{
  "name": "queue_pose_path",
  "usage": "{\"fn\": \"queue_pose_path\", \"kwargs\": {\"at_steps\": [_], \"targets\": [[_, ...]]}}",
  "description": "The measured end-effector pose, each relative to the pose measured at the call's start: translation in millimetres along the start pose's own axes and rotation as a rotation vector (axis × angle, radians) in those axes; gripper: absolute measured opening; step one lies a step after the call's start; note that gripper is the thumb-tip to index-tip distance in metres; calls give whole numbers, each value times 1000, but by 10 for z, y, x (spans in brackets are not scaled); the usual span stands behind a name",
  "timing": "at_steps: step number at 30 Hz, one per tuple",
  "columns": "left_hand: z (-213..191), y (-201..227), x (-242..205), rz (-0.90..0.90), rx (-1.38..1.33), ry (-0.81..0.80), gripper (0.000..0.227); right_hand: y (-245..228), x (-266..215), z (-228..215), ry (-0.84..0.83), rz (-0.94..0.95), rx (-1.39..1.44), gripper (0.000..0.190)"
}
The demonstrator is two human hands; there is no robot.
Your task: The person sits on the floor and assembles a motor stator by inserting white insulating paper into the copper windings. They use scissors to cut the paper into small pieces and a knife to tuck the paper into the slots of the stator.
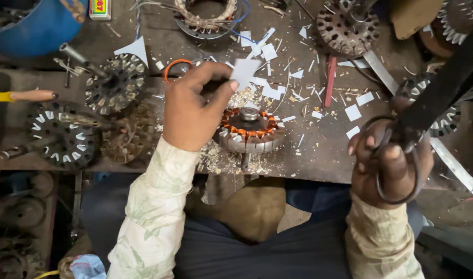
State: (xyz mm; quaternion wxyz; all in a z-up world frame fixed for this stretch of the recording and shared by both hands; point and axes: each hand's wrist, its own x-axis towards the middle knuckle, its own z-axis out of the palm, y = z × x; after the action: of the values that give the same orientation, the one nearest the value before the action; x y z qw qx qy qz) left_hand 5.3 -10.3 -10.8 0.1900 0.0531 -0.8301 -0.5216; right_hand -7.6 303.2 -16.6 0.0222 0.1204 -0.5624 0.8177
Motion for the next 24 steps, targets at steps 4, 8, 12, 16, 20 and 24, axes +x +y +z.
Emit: {"fn": "queue_pose_path", "kwargs": {"at_steps": [4, 8, 12, 16, 20, 24], "targets": [[63, 4, 28, -69, -26, 5, 13, -21, 87, -173, 122, -134, -527, 72], [32, 4, 44, -187, 42, -23, 16, -56, 166, -686, 14, -367, -868, 67], [-93, 71, 40, 13, 145, 5, 20, -31, 320, -860, 77, -358, -818, 71], [-265, 140, 47, 82, 292, 49, 25, -60, 444, -768, 35, -346, -864, 70], [-487, 140, 18, 143, 426, 149, 25, -90, 368, -561, -9, -232, -919, 68], [-486, -1, 23, 175, 459, 157, 25, -100, 367, -375, 38, -144, -935, 63]]}}
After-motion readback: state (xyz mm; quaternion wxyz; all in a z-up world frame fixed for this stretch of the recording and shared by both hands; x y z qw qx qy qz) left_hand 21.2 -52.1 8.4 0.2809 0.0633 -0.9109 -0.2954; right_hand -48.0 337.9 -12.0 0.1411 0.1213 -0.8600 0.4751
